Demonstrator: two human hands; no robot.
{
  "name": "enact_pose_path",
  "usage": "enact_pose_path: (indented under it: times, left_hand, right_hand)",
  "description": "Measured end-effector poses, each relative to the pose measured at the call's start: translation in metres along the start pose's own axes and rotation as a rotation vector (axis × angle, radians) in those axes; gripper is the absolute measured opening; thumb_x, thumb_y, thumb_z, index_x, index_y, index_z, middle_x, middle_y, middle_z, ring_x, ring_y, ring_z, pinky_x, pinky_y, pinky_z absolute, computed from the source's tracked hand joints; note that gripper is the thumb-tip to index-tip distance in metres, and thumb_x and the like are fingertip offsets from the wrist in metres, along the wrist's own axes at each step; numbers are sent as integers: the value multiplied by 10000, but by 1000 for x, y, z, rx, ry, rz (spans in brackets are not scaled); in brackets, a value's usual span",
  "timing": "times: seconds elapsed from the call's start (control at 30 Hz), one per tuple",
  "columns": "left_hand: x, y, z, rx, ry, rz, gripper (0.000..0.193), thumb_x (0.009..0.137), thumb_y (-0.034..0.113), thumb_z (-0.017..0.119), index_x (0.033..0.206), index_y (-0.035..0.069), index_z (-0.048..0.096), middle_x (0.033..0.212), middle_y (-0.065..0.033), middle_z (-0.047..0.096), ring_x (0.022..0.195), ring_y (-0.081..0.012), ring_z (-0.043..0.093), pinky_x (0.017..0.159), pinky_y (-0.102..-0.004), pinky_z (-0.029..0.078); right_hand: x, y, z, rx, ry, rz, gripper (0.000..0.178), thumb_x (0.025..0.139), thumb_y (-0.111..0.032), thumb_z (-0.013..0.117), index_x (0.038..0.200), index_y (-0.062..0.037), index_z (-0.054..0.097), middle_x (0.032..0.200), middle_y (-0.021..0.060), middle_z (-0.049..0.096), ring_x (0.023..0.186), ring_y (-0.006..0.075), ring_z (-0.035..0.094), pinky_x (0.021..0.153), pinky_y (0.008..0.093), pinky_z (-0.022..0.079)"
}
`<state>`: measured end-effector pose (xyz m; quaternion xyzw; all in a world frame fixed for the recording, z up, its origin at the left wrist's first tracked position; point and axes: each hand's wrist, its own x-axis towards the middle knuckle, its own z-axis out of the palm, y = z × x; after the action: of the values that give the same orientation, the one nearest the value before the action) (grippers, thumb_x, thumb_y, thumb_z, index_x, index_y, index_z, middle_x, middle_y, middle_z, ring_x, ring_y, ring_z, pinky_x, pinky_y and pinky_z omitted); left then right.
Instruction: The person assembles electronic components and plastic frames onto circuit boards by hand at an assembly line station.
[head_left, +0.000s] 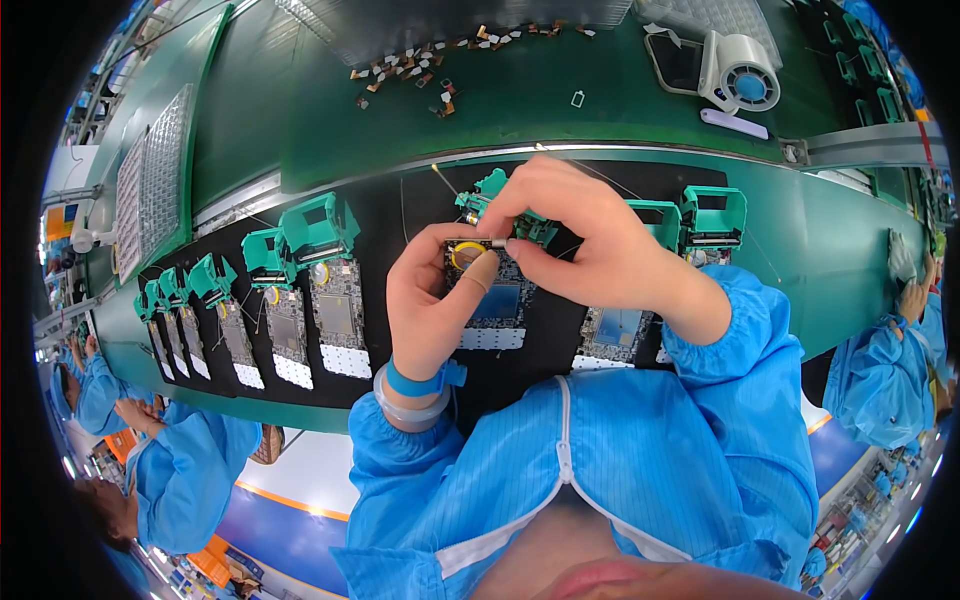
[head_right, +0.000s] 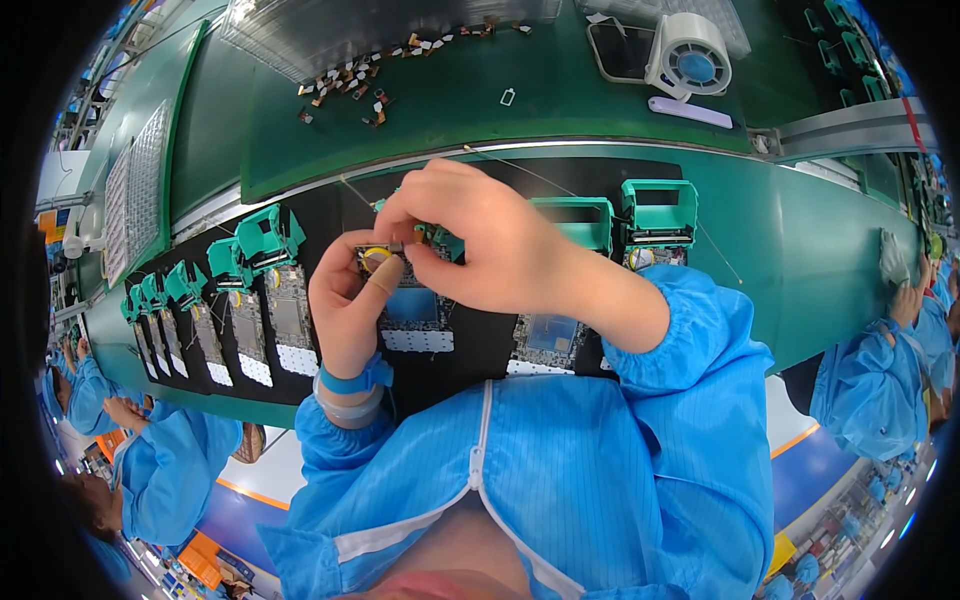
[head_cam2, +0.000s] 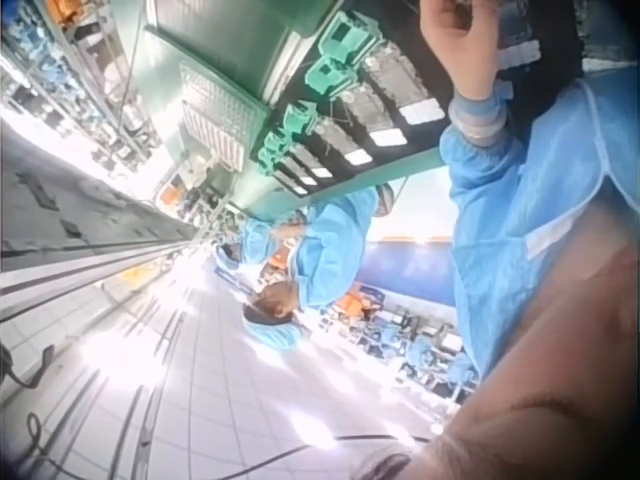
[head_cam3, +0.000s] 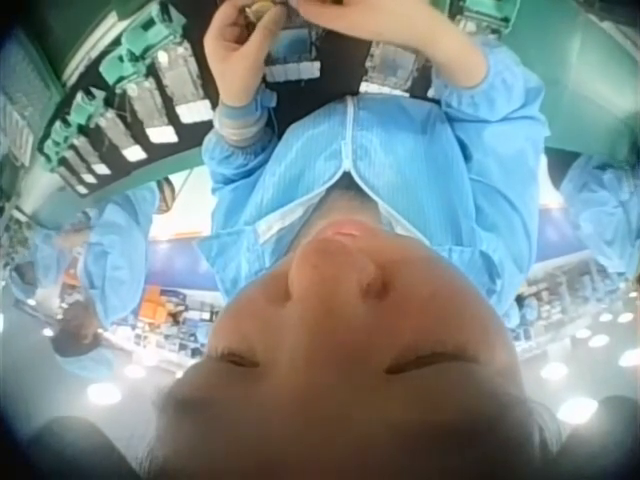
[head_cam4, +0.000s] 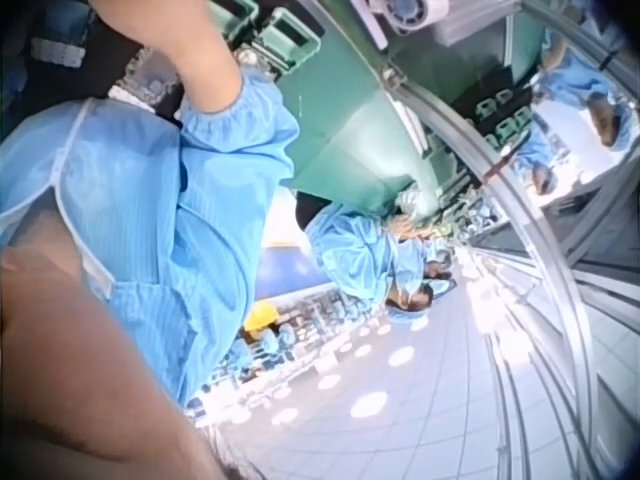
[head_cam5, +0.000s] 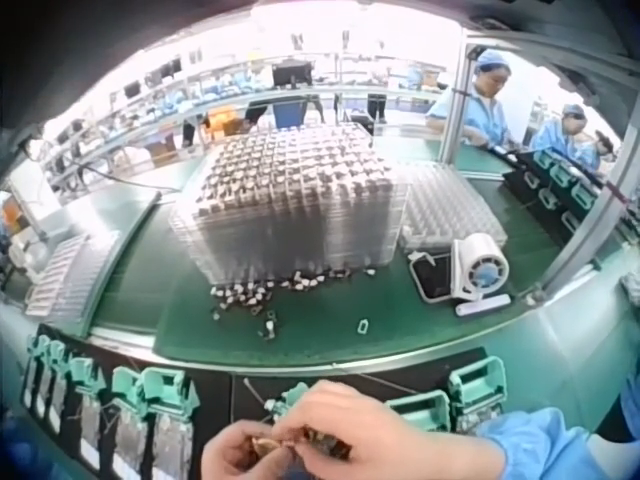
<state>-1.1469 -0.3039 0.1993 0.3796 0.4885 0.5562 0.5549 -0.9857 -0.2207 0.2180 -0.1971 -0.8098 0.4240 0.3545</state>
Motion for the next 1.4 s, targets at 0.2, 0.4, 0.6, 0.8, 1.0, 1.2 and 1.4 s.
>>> enact_pose_path:
  times: [0.2,0.4,0.6,0.8,1.0,1.2,1.4]
  left_hand:
    - [-1,-3,2,17,22,53,141,823,-26,626,950,-10,569,809,-12,595,738,-40,538,641,-163,416]
    - [-3,-1,2,49,60,90,146,814,-31,641,937,-10,565,815,-13,594,740,-40,534,652,-160,417]
    - [2,4,-12,5,119,8,285,781,-65,658,1015,-14,503,824,-35,612,715,-44,543,614,-162,419]
    - [4,8,-7,96,104,-205,330,775,-14,677,1016,5,452,770,-55,647,636,-49,550,527,-163,391]
    - [-11,-2,-5,699,276,73,366,770,92,718,1010,-17,464,811,-85,622,647,-128,576,598,-238,468]
    - [-25,30,56,717,-62,44,256,784,141,709,945,17,554,732,-97,578,593,-134,563,553,-250,451]
    - [-21,-20,94,1139,-308,27,577,649,345,783,955,-55,503,843,-193,584,782,-337,589,634,-417,473]
  right_hand:
    - [-8,-1,11,137,33,170,405,666,110,568,1043,-37,549,852,55,539,841,181,543,807,311,440]
    - [0,-3,4,187,-54,200,414,700,105,574,1085,-39,526,924,44,545,868,146,537,848,306,436]
    - [69,22,-16,-144,-60,323,145,829,-106,575,955,-57,627,809,42,606,814,166,580,742,288,456]
    - [92,93,1,-727,35,117,128,742,-147,637,847,-74,643,799,90,628,833,281,576,741,388,463]
    - [83,70,-10,-562,105,116,149,710,-171,672,782,-58,608,729,87,611,766,286,585,678,398,461]
    - [21,21,-43,-318,130,191,165,783,-174,658,785,-26,584,652,79,574,586,212,551,558,317,436]
    - [-43,1,-54,24,235,406,67,863,-69,603,888,-18,569,787,42,635,697,89,597,603,232,468]
